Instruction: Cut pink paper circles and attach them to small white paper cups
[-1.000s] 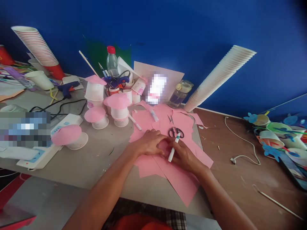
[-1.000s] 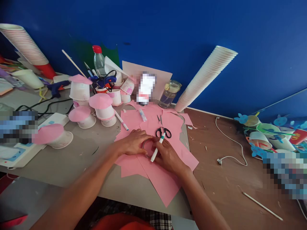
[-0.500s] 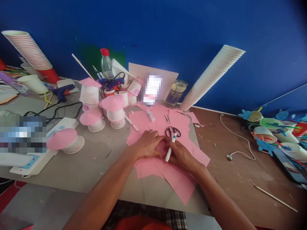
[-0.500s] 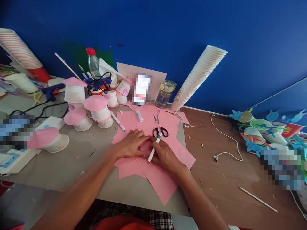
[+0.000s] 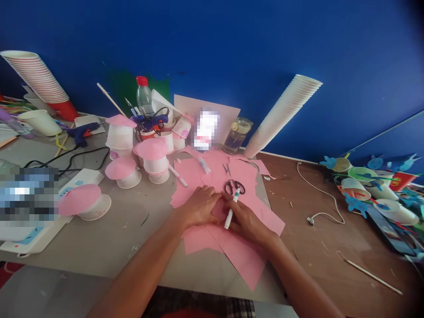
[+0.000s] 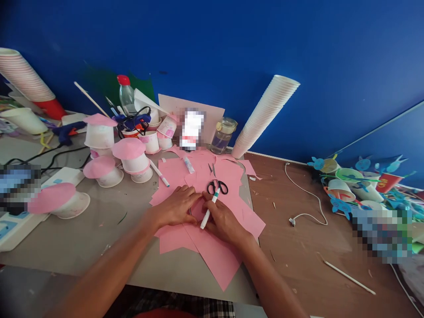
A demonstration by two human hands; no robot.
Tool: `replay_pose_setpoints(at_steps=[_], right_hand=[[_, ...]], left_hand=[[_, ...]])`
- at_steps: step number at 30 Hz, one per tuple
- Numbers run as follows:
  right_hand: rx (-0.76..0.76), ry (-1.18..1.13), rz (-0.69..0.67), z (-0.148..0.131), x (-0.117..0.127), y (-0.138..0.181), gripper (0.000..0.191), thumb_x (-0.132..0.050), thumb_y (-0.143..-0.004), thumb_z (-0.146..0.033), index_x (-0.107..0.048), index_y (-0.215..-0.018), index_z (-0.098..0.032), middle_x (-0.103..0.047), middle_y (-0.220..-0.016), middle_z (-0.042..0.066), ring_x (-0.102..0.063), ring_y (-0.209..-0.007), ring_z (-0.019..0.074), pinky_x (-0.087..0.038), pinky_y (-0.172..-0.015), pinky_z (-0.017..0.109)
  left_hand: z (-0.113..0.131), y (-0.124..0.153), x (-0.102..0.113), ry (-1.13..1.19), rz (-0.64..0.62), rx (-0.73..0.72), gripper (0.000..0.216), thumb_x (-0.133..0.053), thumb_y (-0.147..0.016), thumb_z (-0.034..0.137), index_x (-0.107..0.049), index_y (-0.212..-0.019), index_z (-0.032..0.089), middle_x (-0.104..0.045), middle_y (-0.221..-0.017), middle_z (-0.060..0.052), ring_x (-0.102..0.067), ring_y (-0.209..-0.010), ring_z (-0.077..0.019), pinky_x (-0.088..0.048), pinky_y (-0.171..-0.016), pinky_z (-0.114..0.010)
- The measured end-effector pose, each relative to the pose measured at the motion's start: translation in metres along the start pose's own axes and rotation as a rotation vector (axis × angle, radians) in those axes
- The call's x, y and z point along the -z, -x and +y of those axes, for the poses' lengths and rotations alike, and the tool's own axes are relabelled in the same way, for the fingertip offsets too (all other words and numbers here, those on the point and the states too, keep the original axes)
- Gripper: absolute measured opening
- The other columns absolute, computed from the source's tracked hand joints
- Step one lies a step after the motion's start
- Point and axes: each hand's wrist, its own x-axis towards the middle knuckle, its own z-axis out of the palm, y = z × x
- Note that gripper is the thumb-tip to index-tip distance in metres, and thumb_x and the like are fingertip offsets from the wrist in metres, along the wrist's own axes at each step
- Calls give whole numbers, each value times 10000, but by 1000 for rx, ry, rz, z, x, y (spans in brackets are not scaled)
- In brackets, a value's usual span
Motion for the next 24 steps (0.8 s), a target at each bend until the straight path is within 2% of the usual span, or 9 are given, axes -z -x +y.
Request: replay_pose_setpoints(at_steps=[3, 5, 8, 10, 13, 16, 18, 21, 24], right_hand=[[-11, -26, 34, 6, -5, 2, 353, -588, -769, -164, -477, -1099, -228, -513, -1319, 154, -643, -902, 229, -527, -741, 362], [-68, -28, 114, 17, -9, 2, 403, -597, -765, -201, -462, -1144, -230, -542, -1284, 150, -628, -983, 252, -517, -805, 391], [-243, 24, 294, 40, -10, 3, 404, -564, -786, -250, -458, -1174, -213, -629, -1102, 130, -634, -942, 272, -518, -783, 426], [-329, 102, 462, 54, -7, 3, 453, -589, -773, -321, -460, -1183, -179, -644, -1006, 135, -622, -921, 307, -501, -783, 483], [-386, 108, 663, 61, 2, 3, 479, -604, -778, -404, -465, -1180, -184, -635, -1045, 141, -588, -986, 319, -454, -843, 527], [-379, -202, 729, 48, 12, 3, 332, -546, -841, -443, -495, -1080, -218, -670, -1005, 106, -623, -934, 259, -476, -824, 454], [-336, -450, 777, 36, 20, 2, 294, -495, -881, -452, -495, -1065, -224, -694, -821, 56, -643, -863, 227, -479, -832, 429], [-281, -769, 823, 25, 32, 1, 332, -397, -921, -484, -514, -1094, -227, -588, -531, -33, -615, -619, 185, -496, -798, 421], [-334, -933, 811, 24, 40, 4, 429, -330, -929, -525, -568, -1099, -210, -510, -461, -49, -553, -523, 164, -501, -714, 376]], left_hand=[[0, 0, 0, 17, -8, 16, 572, -696, -658, 530, -522, -1107, 221, -526, -1036, -76, -469, -976, -259, -381, -827, -359], [0, 0, -1, 18, -9, 11, 574, -702, -654, 520, -519, -1112, 226, -526, -1042, -76, -467, -982, -261, -382, -828, -362], [-2, 0, -3, 15, -8, -6, 556, -707, -651, 502, -525, -1095, 223, -522, -1044, -76, -465, -968, -258, -386, -815, -357], [-3, 1, -4, 20, -11, -4, 550, -706, -647, 496, -528, -1085, 215, -518, -1048, -79, -464, -963, -258, -387, -813, -358], [-2, 1, -1, 33, -25, 1, 529, -702, -652, 469, -532, -1078, 204, -514, -1041, -82, -463, -960, -257, -384, -820, -361], [0, 1, 2, 47, -33, 11, 521, -698, -652, 456, -535, -1080, 210, -513, -1015, -74, -464, -942, -253, -384, -805, -355], [2, 2, 4, 51, -32, 19, 522, -693, -653, 454, -531, -1090, 216, -513, -1007, -70, -461, -942, -254, -381, -805, -355], [2, 3, 5, 60, -38, 29, 525, -692, -649, 446, -529, -1092, 216, -513, -1011, -68, -459, -944, -254, -374, -815, -360], [2, 2, 5, 75, -54, 50, 551, -694, -641, 445, -520, -1116, 226, -510, -1029, -65, -457, -957, -255, -373, -813, -357]])
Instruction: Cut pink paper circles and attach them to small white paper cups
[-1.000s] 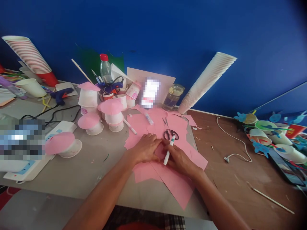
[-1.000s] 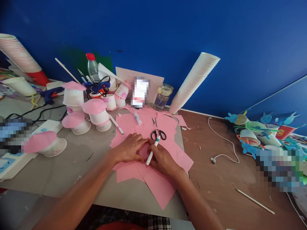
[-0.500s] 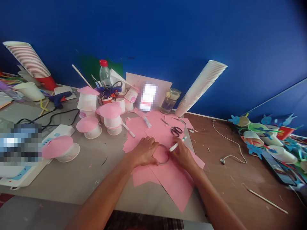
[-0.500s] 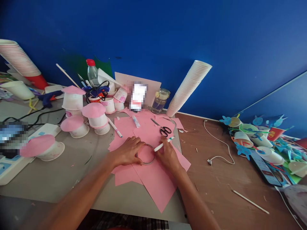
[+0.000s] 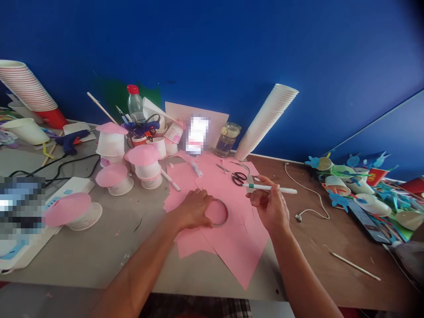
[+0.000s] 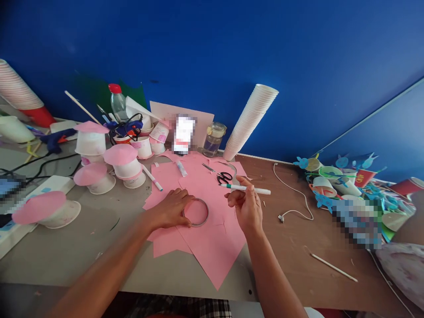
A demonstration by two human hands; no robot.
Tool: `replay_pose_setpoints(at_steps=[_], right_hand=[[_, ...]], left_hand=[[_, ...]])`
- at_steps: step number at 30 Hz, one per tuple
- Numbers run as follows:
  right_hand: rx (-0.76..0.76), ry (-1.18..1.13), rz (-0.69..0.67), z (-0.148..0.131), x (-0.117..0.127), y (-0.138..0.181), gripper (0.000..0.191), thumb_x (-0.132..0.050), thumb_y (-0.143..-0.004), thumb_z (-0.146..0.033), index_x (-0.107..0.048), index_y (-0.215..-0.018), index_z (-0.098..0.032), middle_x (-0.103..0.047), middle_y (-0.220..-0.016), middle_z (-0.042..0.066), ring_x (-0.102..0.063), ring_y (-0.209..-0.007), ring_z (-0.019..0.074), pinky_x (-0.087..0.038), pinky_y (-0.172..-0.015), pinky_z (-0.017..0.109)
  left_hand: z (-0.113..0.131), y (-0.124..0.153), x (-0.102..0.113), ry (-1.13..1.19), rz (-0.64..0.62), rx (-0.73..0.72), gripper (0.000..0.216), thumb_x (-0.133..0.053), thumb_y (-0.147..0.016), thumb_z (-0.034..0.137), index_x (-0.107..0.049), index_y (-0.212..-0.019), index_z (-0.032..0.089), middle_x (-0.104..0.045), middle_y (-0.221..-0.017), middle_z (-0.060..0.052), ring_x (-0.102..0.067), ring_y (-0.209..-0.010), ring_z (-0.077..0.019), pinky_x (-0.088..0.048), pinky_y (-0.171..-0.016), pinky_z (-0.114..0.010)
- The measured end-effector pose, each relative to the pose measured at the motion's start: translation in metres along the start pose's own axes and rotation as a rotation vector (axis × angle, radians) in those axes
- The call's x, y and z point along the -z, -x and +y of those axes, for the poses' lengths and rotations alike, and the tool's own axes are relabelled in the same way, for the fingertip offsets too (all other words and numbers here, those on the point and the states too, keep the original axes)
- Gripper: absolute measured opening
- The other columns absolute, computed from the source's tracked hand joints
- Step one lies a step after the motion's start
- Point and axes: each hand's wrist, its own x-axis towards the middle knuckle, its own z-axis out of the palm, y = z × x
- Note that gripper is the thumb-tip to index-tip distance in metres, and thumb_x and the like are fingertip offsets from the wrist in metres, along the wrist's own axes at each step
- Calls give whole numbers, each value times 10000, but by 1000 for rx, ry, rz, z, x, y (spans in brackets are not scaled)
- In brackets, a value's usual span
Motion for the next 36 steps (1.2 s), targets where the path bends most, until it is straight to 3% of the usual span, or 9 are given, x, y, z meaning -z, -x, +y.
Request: replay_pose_setpoints(at_steps=[4, 8, 16, 28, 36], right_hand=[[-122, 83, 8, 5, 7, 8, 374, -498, -864, -517, -662, -938, -188, -555, -592, -5, -550, -637, 154, -454, -650, 299], [-186, 89, -34, 14, 6, 20, 281, -616, -795, -430, -670, -919, -184, -602, -694, 20, -523, -646, 145, -429, -619, 292], [-193, 188, -79, 25, -8, 19, 222, -562, -825, -385, -587, -909, -181, -606, -637, 2, -505, -599, 130, -385, -561, 259], [-178, 264, -126, 24, -32, -7, 180, -538, -798, -340, -526, -719, -179, -509, -534, -35, -448, -514, 109, -347, -506, 240], [-208, 360, -178, 24, -35, -15, 184, -527, -786, -340, -498, -683, -189, -480, -496, -47, -416, -484, 106, -310, -485, 239]], left_hand=[[-1, -2, 0, 2, -20, 4, 562, -689, -644, 450, -510, -1139, 251, -516, -992, -50, -459, -954, -253, -374, -802, -353], [-3, -4, -2, -8, -13, 5, 583, -701, -624, 476, -514, -1129, 252, -520, -987, -48, -459, -943, -252, -375, -802, -361], [-6, -4, -5, -8, 3, 0, 577, -701, -637, 471, -508, -1137, 257, -517, -999, -38, -449, -933, -237, -371, -805, -359], [-4, -4, -3, -5, -5, 5, 573, -712, -642, 475, -511, -1134, 263, -513, -1006, -44, -458, -948, -252, -368, -817, -363], [-5, -4, -4, -16, -9, -12, 579, -692, -662, 510, -509, -1149, 257, -511, -1012, -49, -458, -941, -250, -375, -811, -363]])
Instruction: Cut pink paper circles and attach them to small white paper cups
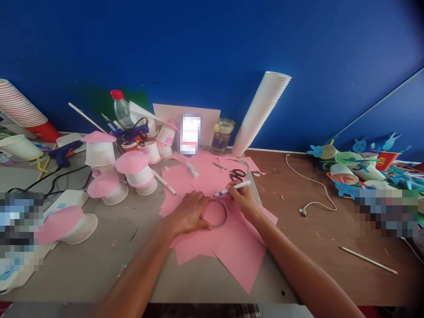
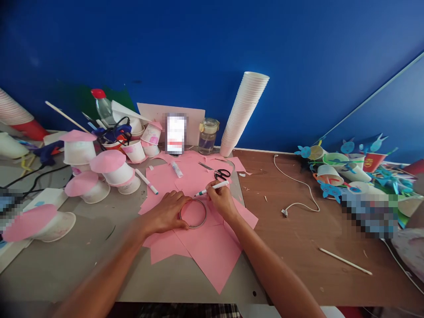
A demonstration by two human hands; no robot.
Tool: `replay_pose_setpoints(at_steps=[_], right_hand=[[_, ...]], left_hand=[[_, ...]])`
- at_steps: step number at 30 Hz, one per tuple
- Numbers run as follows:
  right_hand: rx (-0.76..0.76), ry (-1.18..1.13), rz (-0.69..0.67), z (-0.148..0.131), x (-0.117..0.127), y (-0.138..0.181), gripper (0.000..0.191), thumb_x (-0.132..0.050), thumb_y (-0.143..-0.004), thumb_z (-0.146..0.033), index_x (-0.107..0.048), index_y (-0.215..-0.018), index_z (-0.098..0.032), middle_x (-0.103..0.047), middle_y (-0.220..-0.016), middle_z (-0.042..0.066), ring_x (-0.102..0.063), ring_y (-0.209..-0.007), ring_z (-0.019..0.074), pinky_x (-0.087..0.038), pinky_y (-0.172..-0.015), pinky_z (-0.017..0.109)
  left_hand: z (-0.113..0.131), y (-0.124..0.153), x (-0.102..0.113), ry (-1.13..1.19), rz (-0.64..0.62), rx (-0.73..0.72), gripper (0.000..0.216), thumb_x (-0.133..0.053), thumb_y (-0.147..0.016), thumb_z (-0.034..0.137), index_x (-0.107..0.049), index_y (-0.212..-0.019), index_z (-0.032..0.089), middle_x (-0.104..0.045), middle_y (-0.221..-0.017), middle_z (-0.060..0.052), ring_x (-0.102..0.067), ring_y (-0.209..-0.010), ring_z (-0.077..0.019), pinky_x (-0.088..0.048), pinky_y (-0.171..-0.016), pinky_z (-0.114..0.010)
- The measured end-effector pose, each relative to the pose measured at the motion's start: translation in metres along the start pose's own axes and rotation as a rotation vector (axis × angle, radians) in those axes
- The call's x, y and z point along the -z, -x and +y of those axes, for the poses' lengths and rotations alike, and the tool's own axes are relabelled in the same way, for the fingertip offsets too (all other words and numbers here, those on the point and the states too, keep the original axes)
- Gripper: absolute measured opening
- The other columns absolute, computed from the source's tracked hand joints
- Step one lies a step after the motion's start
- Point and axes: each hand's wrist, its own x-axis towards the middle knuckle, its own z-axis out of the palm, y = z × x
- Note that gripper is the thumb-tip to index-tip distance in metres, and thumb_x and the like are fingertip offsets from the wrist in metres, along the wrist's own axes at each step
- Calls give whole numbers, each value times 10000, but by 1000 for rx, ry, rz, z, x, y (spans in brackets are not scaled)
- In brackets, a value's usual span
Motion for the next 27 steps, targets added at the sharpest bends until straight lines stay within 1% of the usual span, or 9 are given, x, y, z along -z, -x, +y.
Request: replay_pose_setpoints(at_steps=[4, 10, 16, 22, 27], right_hand=[[32, 34, -16, 5, -3, -5, 182, -522, -783, -341, -510, -683, -190, -474, -501, -47, -432, -496, 114, -329, -502, 243], [-13, 98, -51, 3, -6, -7, 181, -499, -776, -340, -505, -669, -194, -470, -484, -51, -416, -466, 109, -315, -474, 235], [-29, 109, -81, 1, -6, -11, 180, -513, -759, -334, -513, -650, -191, -476, -467, -54, -406, -451, 103, -305, -454, 227], [-45, 136, -67, 5, 5, -7, 185, -536, -745, -345, -522, -646, -189, -488, -457, -47, -417, -444, 109, -292, -447, 230], [14, 243, -13, 11, 20, 14, 195, -515, -782, -348, -522, -664, -193, -459, -478, -50, -407, -457, 110, -298, -461, 232]], left_hand=[[0, 0, 0, -10, -8, 5, 594, -686, -668, 518, -506, -1166, 249, -510, -1008, -53, -460, -950, -253, -374, -825, -369], [2, 0, 3, 11, -19, 6, 574, -675, -687, 489, -504, -1174, 239, -510, -1032, -65, -456, -973, -261, -370, -849, -379], [1, 1, 2, 8, -24, 8, 584, -672, -693, 464, -483, -1203, 251, -505, -1062, -66, -445, -1009, -272, -363, -874, -393], [2, 2, 3, 27, -15, 1, 582, -677, -689, 475, -483, -1192, 257, -499, -1086, -64, -442, -1036, -272, -349, -907, -395], [6, 2, 6, 19, -33, 20, 571, -683, -680, 450, -488, -1182, 261, -506, -1044, -61, -453, -990, -269, -365, -857, -383]])
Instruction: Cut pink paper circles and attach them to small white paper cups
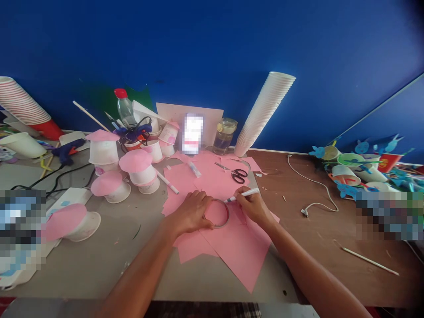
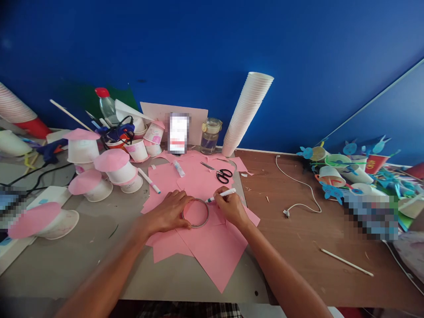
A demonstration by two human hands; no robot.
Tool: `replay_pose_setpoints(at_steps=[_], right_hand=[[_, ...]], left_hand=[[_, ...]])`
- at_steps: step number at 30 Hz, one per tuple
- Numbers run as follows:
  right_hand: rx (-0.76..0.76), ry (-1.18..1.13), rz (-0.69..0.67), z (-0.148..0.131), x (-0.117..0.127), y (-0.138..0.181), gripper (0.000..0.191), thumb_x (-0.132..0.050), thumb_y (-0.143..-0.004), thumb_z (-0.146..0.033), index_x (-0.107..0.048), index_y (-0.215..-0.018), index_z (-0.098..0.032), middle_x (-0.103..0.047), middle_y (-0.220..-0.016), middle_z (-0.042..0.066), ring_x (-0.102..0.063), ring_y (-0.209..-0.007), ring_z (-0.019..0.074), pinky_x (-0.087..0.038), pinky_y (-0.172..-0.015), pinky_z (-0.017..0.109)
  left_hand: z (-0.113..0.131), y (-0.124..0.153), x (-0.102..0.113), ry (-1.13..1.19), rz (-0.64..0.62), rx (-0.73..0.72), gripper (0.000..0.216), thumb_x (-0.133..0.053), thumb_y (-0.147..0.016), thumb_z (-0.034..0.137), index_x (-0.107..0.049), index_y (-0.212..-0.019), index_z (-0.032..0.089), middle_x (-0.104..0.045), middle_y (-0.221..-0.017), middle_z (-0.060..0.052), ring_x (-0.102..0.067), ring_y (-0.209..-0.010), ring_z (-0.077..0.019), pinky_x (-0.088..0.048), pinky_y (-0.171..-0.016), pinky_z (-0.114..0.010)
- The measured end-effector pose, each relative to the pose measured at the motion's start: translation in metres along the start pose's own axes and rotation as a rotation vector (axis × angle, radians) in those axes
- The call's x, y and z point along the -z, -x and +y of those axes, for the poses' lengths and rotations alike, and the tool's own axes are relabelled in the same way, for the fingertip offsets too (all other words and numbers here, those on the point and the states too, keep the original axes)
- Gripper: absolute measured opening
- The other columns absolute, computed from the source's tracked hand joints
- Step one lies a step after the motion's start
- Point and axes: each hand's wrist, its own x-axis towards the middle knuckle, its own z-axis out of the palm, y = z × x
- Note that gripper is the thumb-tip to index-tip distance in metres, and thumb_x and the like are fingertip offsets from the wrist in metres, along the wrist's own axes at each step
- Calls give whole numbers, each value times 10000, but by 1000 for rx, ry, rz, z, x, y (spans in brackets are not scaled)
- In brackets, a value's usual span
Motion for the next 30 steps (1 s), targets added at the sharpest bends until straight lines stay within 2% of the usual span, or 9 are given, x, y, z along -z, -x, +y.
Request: replay_pose_setpoints(at_steps=[3, 6, 13, 16, 19, 23, 26, 30], right_hand=[[18, 58, 28, 3, 5, 20, 177, -488, -807, -326, -519, -688, -199, -433, -506, -53, -386, -471, 110, -300, -466, 231], [42, 88, 65, 4, 4, 42, 166, -473, -826, -317, -527, -725, -197, -475, -568, -33, -407, -506, 119, -316, -477, 234], [111, 167, 127, -1, -14, 86, 144, -471, -846, -295, -541, -760, -202, -535, -591, -13, -434, -504, 129, -328, -474, 241], [95, 115, 83, -6, -18, 98, 163, -469, -861, -301, -554, -760, -206, -568, -608, -3, -460, -509, 130, -349, -468, 238], [71, -33, 48, -12, -12, 101, 178, -476, -884, -340, -587, -862, -203, -627, -655, 14, -517, -546, 140, -397, -495, 245], [92, -248, 146, -20, 9, 92, 287, -440, -918, -385, -532, -1125, -209, -675, -670, 15, -520, -505, 138, -459, -569, 295], [112, -226, 165, -23, 19, 84, 258, -462, -913, -393, -553, -1071, -209, -650, -602, 0, -514, -502, 141, -452, -561, 299], [201, -166, 114, -20, 16, 91, 321, -420, -923, -415, -577, -1112, -210, -629, -619, 11, -542, -551, 160, -463, -554, 303]], left_hand=[[0, 0, 0, -11, 7, -6, 532, -673, -686, 440, -499, -1156, 260, -507, -1020, -57, -453, -967, -262, -368, -830, -372], [-2, -1, -3, -25, 25, -24, 535, -678, -680, 438, -499, -1153, 263, -511, -1009, -53, -452, -969, -259, -365, -835, -375], [-6, -4, -7, -39, 39, -28, 552, -682, -665, 465, -503, -1144, 257, -522, -1061, -62, -452, -1033, -279, -355, -881, -389], [-5, -5, -7, -51, 33, -23, 547, -675, -667, 467, -505, -1142, 258, -526, -1065, -58, -458, -1027, -273, -358, -886, -390], [-3, -4, -5, -39, 27, -10, 570, -667, -667, 483, -496, -1165, 263, -520, -1065, -60, -463, -1012, -272, -364, -879, -390], [-2, -3, -4, -16, 20, -4, 588, -659, -666, 456, -482, -1192, 261, -516, -1050, -59, -465, -991, -266, -371, -871, -386], [-3, -3, -4, -21, 19, -9, 592, -651, -669, 476, -485, -1188, 244, -512, -1048, -65, -463, -991, -265, -373, -873, -387], [-3, -3, -5, -32, 10, -7, 611, -652, -666, 493, -478, -1195, 242, -503, -1076, -65, -454, -1025, -267, -366, -895, -391]])
